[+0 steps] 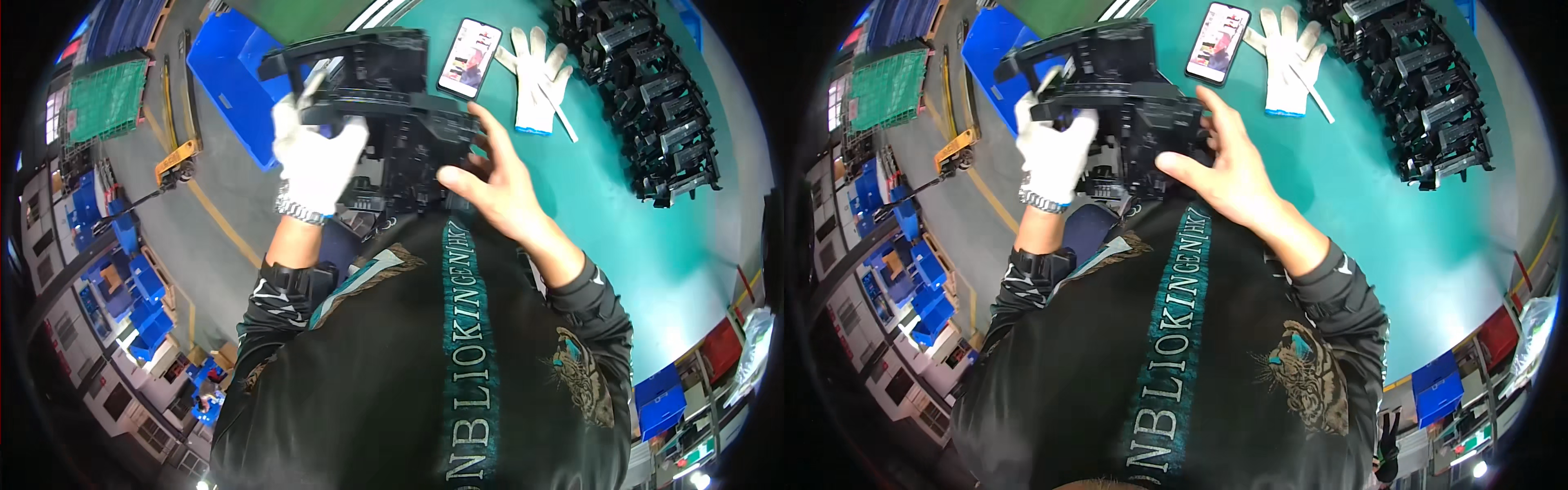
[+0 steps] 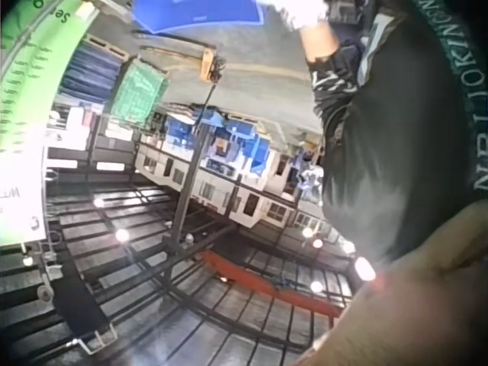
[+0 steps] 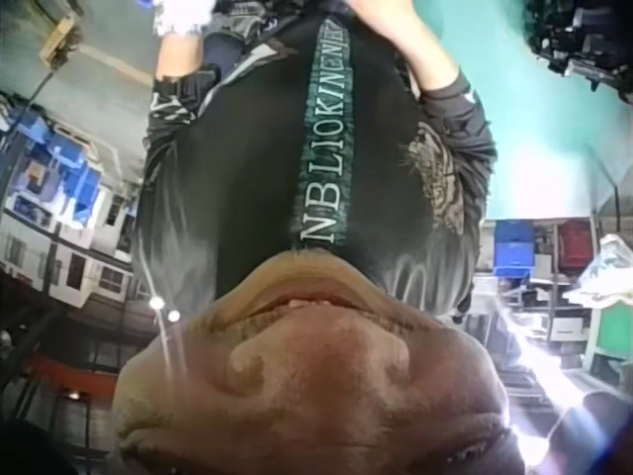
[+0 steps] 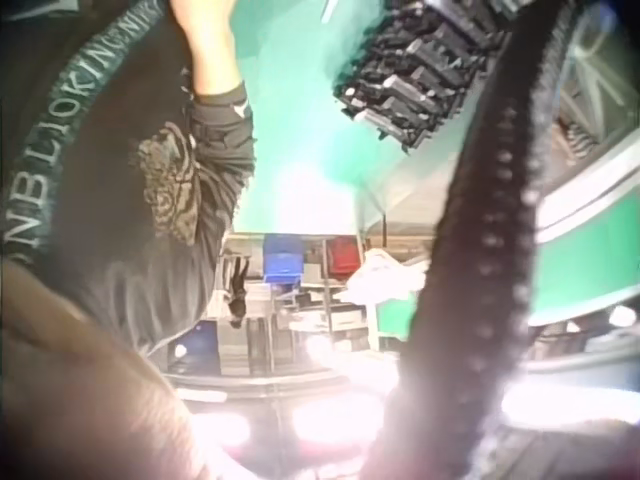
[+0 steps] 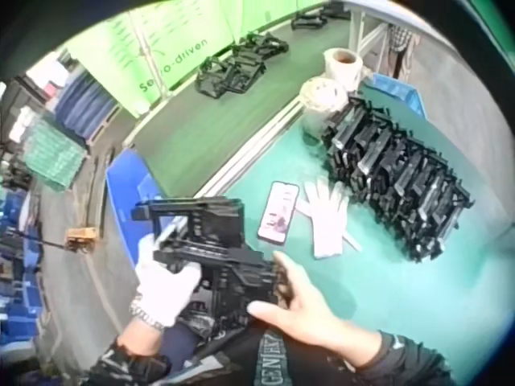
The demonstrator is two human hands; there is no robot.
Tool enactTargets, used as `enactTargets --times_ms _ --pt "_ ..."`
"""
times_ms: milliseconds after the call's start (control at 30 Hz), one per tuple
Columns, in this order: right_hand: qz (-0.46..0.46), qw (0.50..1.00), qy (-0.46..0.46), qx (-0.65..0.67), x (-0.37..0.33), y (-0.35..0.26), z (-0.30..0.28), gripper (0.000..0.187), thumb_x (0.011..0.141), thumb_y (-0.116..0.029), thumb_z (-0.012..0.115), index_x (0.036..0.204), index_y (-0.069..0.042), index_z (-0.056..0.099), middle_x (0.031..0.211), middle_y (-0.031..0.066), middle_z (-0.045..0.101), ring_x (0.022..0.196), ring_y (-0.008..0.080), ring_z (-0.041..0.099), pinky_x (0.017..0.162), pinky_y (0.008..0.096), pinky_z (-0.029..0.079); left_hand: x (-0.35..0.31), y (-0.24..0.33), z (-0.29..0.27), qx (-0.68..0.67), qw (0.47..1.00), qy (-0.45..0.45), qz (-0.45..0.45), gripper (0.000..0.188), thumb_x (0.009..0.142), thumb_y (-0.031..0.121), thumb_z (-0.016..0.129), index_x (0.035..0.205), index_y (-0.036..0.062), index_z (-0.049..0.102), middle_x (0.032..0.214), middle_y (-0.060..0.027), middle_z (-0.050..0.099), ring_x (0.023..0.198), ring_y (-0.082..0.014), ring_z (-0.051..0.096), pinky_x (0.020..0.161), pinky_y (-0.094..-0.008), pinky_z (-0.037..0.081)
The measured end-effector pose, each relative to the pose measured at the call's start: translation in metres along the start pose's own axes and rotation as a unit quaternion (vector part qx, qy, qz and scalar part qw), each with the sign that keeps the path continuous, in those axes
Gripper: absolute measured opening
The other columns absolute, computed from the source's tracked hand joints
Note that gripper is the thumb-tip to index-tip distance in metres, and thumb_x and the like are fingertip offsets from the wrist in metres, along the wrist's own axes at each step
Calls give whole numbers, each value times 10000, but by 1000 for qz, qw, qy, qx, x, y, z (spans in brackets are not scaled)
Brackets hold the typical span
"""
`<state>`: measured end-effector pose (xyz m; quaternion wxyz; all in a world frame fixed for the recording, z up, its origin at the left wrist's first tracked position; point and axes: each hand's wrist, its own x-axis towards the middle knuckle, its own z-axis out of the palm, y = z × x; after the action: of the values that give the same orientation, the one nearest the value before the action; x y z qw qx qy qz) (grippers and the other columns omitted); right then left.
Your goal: Moving plastic injection-molded parts from a workbench and stacking them neatly onto a pallet.
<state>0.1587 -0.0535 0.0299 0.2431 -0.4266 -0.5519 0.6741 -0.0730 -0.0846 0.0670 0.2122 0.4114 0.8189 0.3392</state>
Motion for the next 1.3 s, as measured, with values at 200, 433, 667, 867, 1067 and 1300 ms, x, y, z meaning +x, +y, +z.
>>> enactTargets --times_ms 200,433,667,867,1067,1300 --pt "42 996 78 7 17 26 23 1049 824 -158 853 1551 26 120 1360 159 516 1211 207 542 1061 345 436 -7 -11 13 120 989 3 83 775 699 245 814 1409 131 524 1232 -221 559 1087 -337 632 911 -418 545" --pt "-19 973 225 39 8 31 30 1122 788 -192 877 1551 42 89 1326 159 534 1180 220 562 1047 357 444 -7 5 30 114 982 -23 151 871 659 299 834 1450 160 498 1236 -255 507 1111 -422 566 945 -491 501" --pt "-46 947 297 114 -6 26 -4 1240 707 -212 933 1566 11 67 1284 138 549 1160 222 566 1037 378 453 -21 64 37 73 958 -83 265 903 657 307 844 1468 153 479 1274 -255 484 1140 -446 536 938 -515 497" --pt "-77 921 337 180 3 19 -28 985 764 -56 798 1543 -21 195 1237 97 564 1091 194 590 963 346 499 -17 90 55 -17 933 -84 351 895 651 262 859 1450 98 489 1279 -272 473 1101 -432 563 940 -493 499" --pt "-82 891 345 284 -31 66 -118 719 821 -59 681 1459 -44 349 1204 74 580 1074 177 585 916 348 517 -13 147 118 -95 868 -235 427 586 836 192 685 1398 102 544 1244 -257 525 1090 -422 579 940 -473 501" --pt "99 817 498 273 -60 115 -184 493 903 -335 686 1289 -60 551 1158 50 618 1072 174 572 806 344 517 13 179 266 39 843 -396 362 447 888 120 498 1311 159 637 1286 -224 560 1133 -402 585 985 -458 497"
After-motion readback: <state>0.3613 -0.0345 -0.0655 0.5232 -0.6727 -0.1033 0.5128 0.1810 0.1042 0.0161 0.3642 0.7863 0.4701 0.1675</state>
